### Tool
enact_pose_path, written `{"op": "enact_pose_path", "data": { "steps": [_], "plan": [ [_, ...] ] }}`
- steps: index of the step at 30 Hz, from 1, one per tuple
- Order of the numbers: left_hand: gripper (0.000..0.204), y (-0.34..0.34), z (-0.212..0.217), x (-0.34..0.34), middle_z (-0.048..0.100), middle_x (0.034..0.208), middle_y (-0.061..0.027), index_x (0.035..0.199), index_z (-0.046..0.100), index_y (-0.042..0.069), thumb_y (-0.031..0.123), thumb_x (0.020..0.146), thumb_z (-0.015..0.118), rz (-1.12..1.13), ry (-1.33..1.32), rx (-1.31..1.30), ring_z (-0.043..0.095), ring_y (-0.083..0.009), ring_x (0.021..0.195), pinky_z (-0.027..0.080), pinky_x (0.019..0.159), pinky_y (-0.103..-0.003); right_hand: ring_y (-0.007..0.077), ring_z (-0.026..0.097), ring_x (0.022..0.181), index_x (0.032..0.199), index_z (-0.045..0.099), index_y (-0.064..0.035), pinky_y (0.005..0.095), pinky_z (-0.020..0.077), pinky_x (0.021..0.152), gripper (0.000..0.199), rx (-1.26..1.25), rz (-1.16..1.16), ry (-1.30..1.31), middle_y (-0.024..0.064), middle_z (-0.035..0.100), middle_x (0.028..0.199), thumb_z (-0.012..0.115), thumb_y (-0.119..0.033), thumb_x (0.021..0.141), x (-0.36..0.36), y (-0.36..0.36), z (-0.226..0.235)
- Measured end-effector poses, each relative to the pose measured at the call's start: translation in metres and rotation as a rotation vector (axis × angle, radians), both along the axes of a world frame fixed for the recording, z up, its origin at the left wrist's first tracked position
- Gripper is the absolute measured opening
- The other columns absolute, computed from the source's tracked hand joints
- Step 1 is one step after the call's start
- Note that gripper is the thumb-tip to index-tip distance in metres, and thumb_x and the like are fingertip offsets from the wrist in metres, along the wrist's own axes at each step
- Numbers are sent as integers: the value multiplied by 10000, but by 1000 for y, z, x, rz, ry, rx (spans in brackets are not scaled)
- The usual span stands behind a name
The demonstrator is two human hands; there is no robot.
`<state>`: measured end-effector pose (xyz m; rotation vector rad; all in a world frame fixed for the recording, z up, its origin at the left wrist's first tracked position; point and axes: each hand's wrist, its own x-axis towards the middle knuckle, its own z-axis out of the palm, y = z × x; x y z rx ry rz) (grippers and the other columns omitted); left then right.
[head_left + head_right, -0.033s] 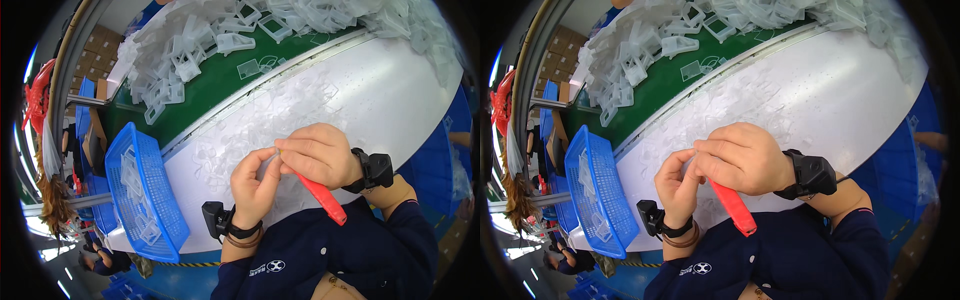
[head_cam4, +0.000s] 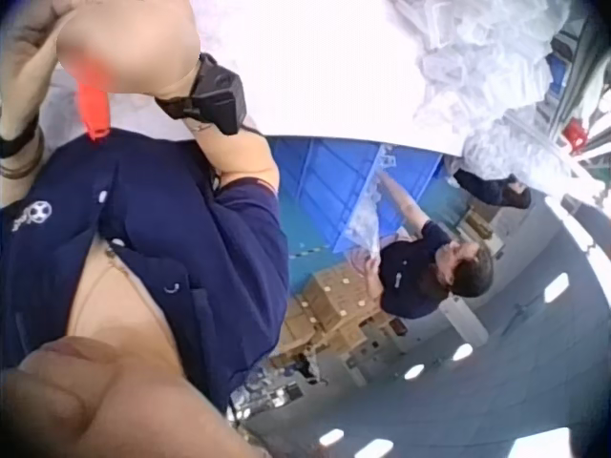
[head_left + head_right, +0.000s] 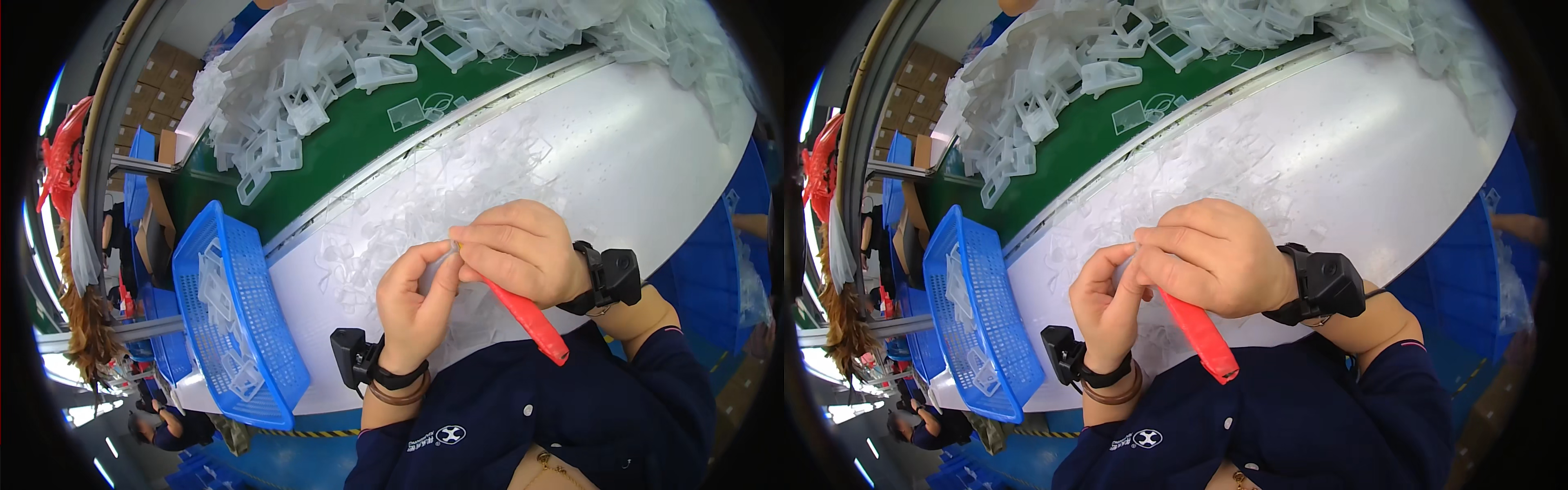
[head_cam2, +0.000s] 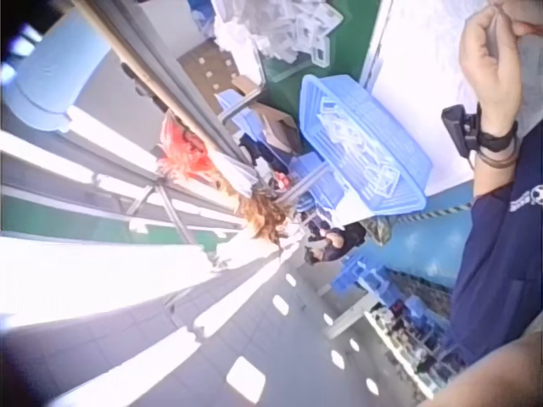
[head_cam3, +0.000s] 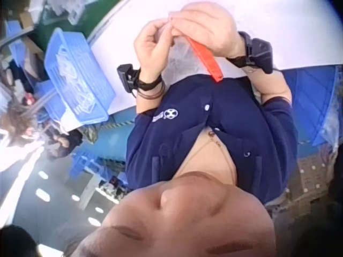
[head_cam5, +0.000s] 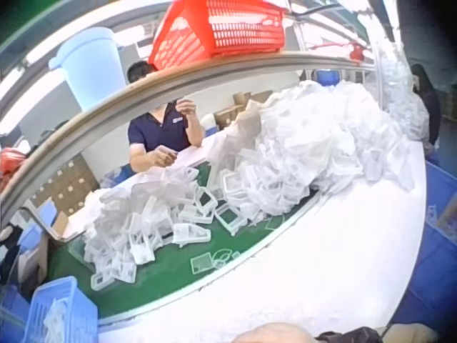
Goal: The worker uses a red tool to inspect and trim small transparent plastic parts at a manufacturing station.
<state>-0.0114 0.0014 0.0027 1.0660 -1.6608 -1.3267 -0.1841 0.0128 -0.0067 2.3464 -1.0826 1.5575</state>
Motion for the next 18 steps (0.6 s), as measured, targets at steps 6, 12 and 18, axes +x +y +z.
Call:
{"op": "enact_pose_path", "data": {
  "steps": [6,12,18],
  "plan": [
    [210,2,18,7,596,912,-90,1029,529,-41,20,831,562,37,153,9,574,-124,774,451,688,-238,253,570,674,820,608,-17,307,455,643,103,283,0,-336,69,627,811,656,-89,765,-25,-14,8],
    [320,2,34,25,590,962,-117,1069,468,-5,-1,774,589,-33,409,-3,541,-189,957,373,911,-344,187,530,959,782,617,-12,324,427,787,93,1118,524,-878,68,630,840,624,-104,800,-40,4,29],
    [210,-3,26,20,615,753,-94,833,460,80,40,722,634,-136,358,-363,519,-284,970,220,1025,-532,153,596,812,814,598,16,297,468,767,155,980,996,-435,135,536,1131,654,-127,799,-18,5,19]
  ]
}}
